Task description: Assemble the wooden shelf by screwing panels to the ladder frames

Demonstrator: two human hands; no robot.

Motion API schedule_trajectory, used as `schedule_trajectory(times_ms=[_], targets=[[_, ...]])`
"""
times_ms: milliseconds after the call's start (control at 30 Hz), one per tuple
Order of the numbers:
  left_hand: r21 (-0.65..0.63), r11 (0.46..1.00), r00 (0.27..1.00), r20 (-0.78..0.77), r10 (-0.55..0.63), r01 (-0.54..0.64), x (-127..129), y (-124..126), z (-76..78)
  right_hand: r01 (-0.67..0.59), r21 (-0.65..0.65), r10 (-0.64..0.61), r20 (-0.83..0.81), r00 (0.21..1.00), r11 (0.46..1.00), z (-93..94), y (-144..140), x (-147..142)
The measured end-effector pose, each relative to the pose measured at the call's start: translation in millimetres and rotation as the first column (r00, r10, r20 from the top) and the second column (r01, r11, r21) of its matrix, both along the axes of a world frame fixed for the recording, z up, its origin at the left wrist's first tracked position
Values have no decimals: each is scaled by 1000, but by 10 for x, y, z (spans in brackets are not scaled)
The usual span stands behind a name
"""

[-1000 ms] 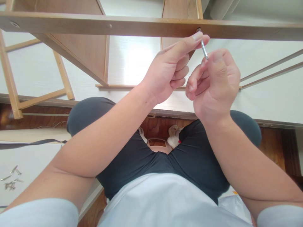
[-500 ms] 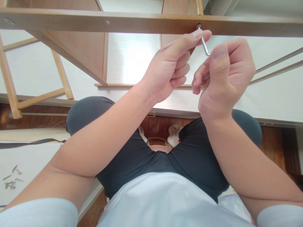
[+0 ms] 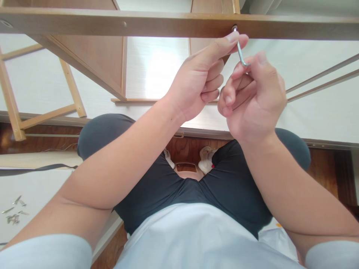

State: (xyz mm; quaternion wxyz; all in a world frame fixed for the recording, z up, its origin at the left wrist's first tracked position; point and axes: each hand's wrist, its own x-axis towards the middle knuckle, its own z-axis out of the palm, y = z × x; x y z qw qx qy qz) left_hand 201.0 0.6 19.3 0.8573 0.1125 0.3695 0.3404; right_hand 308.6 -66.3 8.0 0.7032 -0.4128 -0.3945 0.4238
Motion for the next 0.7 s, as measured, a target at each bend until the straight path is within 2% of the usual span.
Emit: schedule_trajectory(times_ms=[100, 167, 300, 367, 433, 600, 700], targets=[[55, 998, 1000, 16, -25, 24, 2, 2, -6, -88, -63, 84, -63, 994, 994, 15, -34, -16], [145, 988, 997, 45, -64, 57, 5, 2, -2, -134, -101, 125, -91, 988, 986, 16, -46, -24], [377, 922, 982, 120, -143, 88, 14, -3, 14, -189, -135, 175, -109, 978, 973, 22, -58, -31], [434, 896, 978, 133, -164, 91, 19, -2, 15, -196, -160, 184, -89, 979, 967, 32, -63, -29], [417, 905, 977, 141, -159, 87, 23, 0, 8, -196, -174, 185, -75, 980, 965, 44, -67, -27], [249, 966, 979, 165, -117, 73, 19, 4, -7, -149, -150, 144, -45, 989, 977, 62, -74, -52], [183, 981, 981, 172, -93, 61, 3, -2, 7, -102, -91, 100, -31, 995, 991, 55, -79, -79]])
